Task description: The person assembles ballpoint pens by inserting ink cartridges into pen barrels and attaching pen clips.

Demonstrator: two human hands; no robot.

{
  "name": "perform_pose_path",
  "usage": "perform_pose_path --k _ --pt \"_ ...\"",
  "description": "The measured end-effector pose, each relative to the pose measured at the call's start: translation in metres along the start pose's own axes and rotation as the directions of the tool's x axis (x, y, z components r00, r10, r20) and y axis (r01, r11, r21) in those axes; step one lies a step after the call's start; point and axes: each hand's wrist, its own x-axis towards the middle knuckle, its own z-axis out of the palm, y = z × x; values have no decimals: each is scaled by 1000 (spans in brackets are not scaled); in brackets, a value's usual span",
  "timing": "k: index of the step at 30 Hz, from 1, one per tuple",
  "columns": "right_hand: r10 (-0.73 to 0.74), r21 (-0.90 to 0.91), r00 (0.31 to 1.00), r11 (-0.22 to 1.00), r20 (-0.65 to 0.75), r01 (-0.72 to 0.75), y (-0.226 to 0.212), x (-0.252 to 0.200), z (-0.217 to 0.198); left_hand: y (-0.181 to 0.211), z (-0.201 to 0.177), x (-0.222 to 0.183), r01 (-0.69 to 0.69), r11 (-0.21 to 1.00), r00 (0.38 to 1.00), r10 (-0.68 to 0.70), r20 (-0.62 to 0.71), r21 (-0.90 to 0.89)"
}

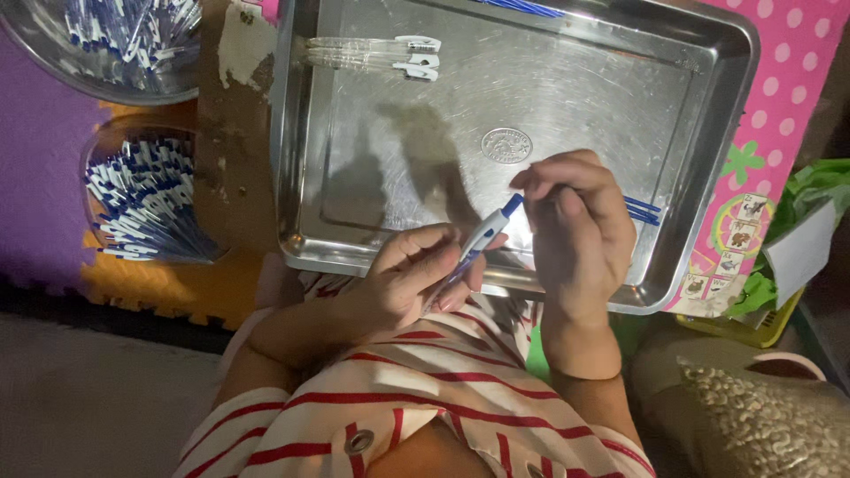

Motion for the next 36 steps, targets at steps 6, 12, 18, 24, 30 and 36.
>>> perform_pose_path --k 6,12,18,24,30,36 --pt "209 -6 961 977 180 -212 -3 6 -8 5 6 0 94 994 996 -93 -18 62" --pt "266 278 957 916 115 -288 8 4 -12 14 12 4 140 989 990 -139 -28 36" --pt "238 243 971 940 33 -239 6 7 -29 5 9 -1 192 981 980 -191 -45 11" --pt "228 258 970 935 85 -243 10 5 -37 5 11 -2 199 975 980 -201 9 97" --pt "218 175 970 956 107 -234 3 7 -36 7 10 -2 170 973 982 -180 54 158" --pt "163 93 984 981 74 -169 3 5 -36 9 13 -4 135 967 983 -158 93 217"
